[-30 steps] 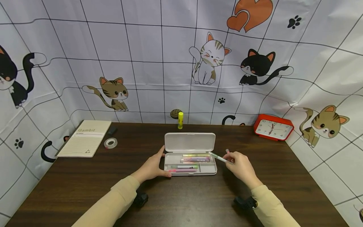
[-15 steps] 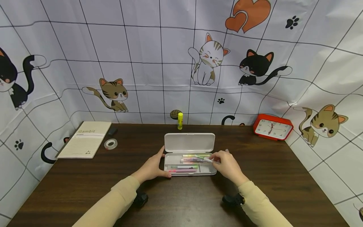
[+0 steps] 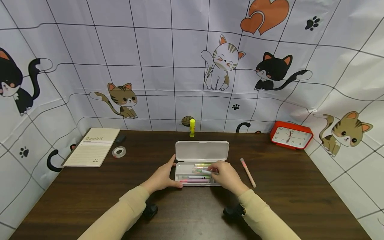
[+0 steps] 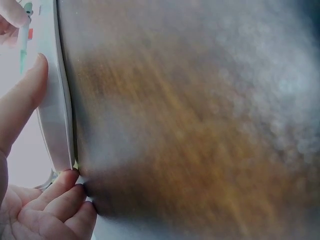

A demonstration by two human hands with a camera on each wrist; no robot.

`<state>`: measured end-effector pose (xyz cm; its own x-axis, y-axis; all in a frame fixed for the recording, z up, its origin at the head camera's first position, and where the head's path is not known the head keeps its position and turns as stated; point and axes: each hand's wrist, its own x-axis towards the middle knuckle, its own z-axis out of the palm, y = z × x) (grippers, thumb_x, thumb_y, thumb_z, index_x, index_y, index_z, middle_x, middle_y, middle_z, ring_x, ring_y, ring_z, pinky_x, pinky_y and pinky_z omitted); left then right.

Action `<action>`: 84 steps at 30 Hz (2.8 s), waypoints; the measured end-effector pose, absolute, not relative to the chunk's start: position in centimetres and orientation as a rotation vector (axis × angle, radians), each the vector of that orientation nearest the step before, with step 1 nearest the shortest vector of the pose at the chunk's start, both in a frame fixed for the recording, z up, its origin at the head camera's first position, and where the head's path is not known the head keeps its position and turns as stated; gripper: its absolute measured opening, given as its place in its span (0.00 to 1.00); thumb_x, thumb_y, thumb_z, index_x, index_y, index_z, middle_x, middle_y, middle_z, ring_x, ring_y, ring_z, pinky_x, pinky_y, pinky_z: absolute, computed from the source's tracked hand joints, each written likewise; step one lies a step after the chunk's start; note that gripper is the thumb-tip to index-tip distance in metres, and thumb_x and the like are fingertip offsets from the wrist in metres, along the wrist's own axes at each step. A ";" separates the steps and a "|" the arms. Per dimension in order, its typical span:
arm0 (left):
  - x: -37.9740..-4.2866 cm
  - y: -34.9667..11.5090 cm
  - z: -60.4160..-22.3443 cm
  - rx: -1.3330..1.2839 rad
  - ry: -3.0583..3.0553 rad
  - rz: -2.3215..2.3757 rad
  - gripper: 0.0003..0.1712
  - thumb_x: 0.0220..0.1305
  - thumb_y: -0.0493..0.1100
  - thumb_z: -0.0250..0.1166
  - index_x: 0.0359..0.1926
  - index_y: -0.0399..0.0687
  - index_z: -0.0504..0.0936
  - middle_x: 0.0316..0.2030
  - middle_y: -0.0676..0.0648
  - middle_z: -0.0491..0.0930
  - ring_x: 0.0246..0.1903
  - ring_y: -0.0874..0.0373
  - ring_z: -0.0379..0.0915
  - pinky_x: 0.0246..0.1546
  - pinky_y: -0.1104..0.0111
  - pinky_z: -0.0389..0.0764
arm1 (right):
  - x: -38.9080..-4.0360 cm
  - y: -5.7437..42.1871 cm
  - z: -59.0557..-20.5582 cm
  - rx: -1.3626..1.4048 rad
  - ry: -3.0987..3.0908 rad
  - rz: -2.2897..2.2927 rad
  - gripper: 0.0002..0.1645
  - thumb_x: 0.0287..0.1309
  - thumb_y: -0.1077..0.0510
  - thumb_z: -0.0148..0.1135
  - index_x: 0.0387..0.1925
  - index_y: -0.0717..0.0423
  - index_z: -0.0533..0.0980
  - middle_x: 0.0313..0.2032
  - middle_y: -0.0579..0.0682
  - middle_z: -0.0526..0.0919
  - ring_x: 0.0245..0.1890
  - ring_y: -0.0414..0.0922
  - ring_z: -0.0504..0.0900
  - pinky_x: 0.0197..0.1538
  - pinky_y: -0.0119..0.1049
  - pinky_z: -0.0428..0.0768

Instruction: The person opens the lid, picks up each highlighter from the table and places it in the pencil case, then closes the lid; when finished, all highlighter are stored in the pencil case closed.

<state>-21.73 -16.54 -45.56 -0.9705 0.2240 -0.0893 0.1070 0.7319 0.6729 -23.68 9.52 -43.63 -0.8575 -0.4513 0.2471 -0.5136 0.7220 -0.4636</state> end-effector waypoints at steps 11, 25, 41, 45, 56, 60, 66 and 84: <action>-21.7 -16.5 -45.5 0.271 2.770 1.064 0.70 0.41 0.53 0.79 0.74 0.38 0.41 0.63 0.38 0.68 0.63 0.41 0.62 0.61 0.48 0.64 | -23.6 6.8 -43.6 0.971 -2.752 0.806 0.07 0.48 0.66 0.67 0.31 0.52 0.83 0.28 0.44 0.79 0.30 0.40 0.76 0.35 0.36 0.76; -21.7 -16.6 -45.6 0.293 2.779 1.054 0.70 0.41 0.54 0.79 0.74 0.37 0.42 0.62 0.38 0.69 0.63 0.41 0.63 0.61 0.48 0.65 | -23.4 6.3 -43.5 0.973 -2.720 0.873 0.05 0.49 0.65 0.69 0.30 0.55 0.82 0.27 0.44 0.77 0.30 0.41 0.76 0.35 0.34 0.76; -21.8 -16.5 -45.7 0.276 2.775 1.057 0.71 0.41 0.54 0.79 0.74 0.38 0.41 0.62 0.38 0.68 0.63 0.41 0.62 0.61 0.48 0.65 | -23.5 9.0 -43.2 0.850 -2.684 0.901 0.03 0.51 0.63 0.69 0.31 0.55 0.84 0.26 0.44 0.79 0.29 0.40 0.78 0.35 0.33 0.78; -21.7 -16.6 -45.7 0.267 2.772 1.067 0.70 0.41 0.54 0.79 0.74 0.38 0.42 0.62 0.38 0.68 0.63 0.41 0.62 0.61 0.48 0.64 | -23.6 10.0 -43.3 0.798 -2.688 0.923 0.04 0.51 0.63 0.69 0.32 0.56 0.84 0.26 0.44 0.79 0.29 0.41 0.78 0.34 0.33 0.77; -21.6 -16.5 -45.4 0.273 2.771 1.073 0.70 0.41 0.53 0.79 0.74 0.37 0.41 0.62 0.37 0.68 0.63 0.41 0.62 0.61 0.47 0.64 | -24.0 13.1 -43.2 0.657 -2.742 0.867 0.03 0.51 0.62 0.69 0.31 0.55 0.83 0.23 0.42 0.76 0.26 0.41 0.72 0.53 0.54 0.71; -21.7 -16.5 -45.5 0.277 2.774 1.059 0.70 0.41 0.53 0.79 0.74 0.37 0.41 0.62 0.38 0.68 0.63 0.40 0.62 0.61 0.47 0.64 | -24.2 14.3 -43.3 0.623 -2.758 0.883 0.05 0.51 0.64 0.69 0.32 0.58 0.84 0.21 0.43 0.74 0.24 0.41 0.70 0.51 0.53 0.73; -21.7 -16.5 -45.6 0.282 2.771 1.066 0.70 0.42 0.53 0.78 0.74 0.38 0.41 0.63 0.37 0.67 0.63 0.40 0.62 0.61 0.47 0.64 | -24.4 16.4 -43.7 0.585 -2.762 0.874 0.06 0.50 0.65 0.69 0.33 0.60 0.83 0.22 0.45 0.76 0.25 0.41 0.72 0.35 0.37 0.76; -21.6 -16.6 -45.4 0.300 2.770 1.078 0.70 0.42 0.54 0.78 0.74 0.36 0.42 0.62 0.35 0.68 0.63 0.39 0.62 0.62 0.47 0.63 | -23.8 22.1 -44.1 0.420 -2.829 0.837 0.09 0.51 0.65 0.67 0.37 0.63 0.83 0.27 0.48 0.81 0.28 0.43 0.78 0.33 0.39 0.77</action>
<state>-21.61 -16.58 -45.39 -0.9680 0.2409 -0.0706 0.1299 0.7212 0.6805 -23.82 22.05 -44.10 -0.9475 -0.2204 0.2315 -0.3109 0.8038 -0.5071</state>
